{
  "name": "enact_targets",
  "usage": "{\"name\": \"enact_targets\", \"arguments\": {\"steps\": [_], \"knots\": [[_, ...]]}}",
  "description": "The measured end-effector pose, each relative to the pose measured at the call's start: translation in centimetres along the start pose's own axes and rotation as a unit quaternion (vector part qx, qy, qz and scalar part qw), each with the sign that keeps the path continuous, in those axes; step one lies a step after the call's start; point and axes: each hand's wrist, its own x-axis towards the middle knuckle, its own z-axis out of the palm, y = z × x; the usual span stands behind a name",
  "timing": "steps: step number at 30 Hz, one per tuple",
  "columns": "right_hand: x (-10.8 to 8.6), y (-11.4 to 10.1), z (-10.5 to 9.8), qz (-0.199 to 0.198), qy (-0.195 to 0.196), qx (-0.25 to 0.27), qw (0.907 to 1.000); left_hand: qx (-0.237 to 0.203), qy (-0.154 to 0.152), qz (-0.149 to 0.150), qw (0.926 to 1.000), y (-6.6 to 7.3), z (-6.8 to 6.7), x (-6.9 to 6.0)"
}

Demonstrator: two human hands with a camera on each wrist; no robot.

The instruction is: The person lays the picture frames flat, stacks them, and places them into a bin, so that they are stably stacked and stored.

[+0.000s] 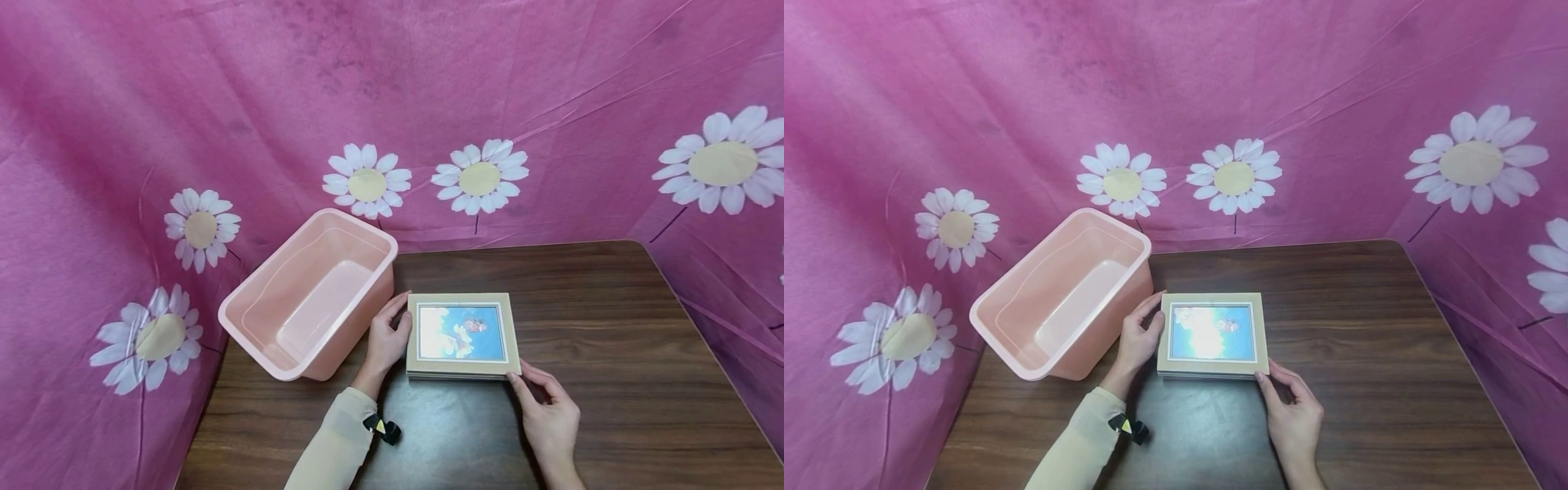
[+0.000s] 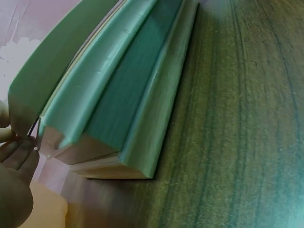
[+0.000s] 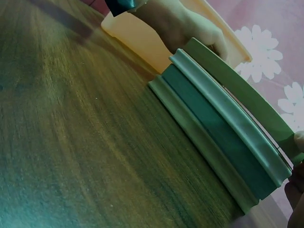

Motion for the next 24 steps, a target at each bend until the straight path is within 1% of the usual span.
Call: {"name": "enact_targets", "arguments": {"steps": [5, 11, 14, 17, 19, 22, 24], "knots": [[-0.03, 0.14, 0.01, -0.001, -0.001, -0.009, 1.0000, 0.026, 0.003, 0.025, 0.9994, -0.25, 0.09, -0.16], [0.14, -0.40, -0.16, 0.001, -0.013, -0.023, 0.9997, 0.069, 0.000, 0.035, 0.9970, -0.20, 0.16, -0.33], [0.23, -0.46, -0.20, 0.007, -0.020, -0.018, 0.9996, 0.095, -0.001, 0.035, 0.9949, -0.09, 0.14, -0.43], [0.32, -0.51, -0.26, 0.013, -0.026, -0.007, 0.9996, 0.108, -0.007, 0.030, 0.9937, 0.07, 0.09, -0.44], [0.37, -0.48, -0.29, 0.014, -0.028, -0.002, 0.9995, 0.106, -0.011, 0.022, 0.9940, 0.17, 0.03, -0.43], [0.41, -0.44, -0.36, 0.016, -0.033, 0.002, 0.9993, 0.091, -0.018, 0.001, 0.9957, 0.21, -0.05, -0.43], [0.44, -0.44, -0.44, 0.019, -0.041, 0.007, 0.9990, 0.063, -0.020, -0.023, 0.9976, 0.08, -0.09, -0.50]]}}
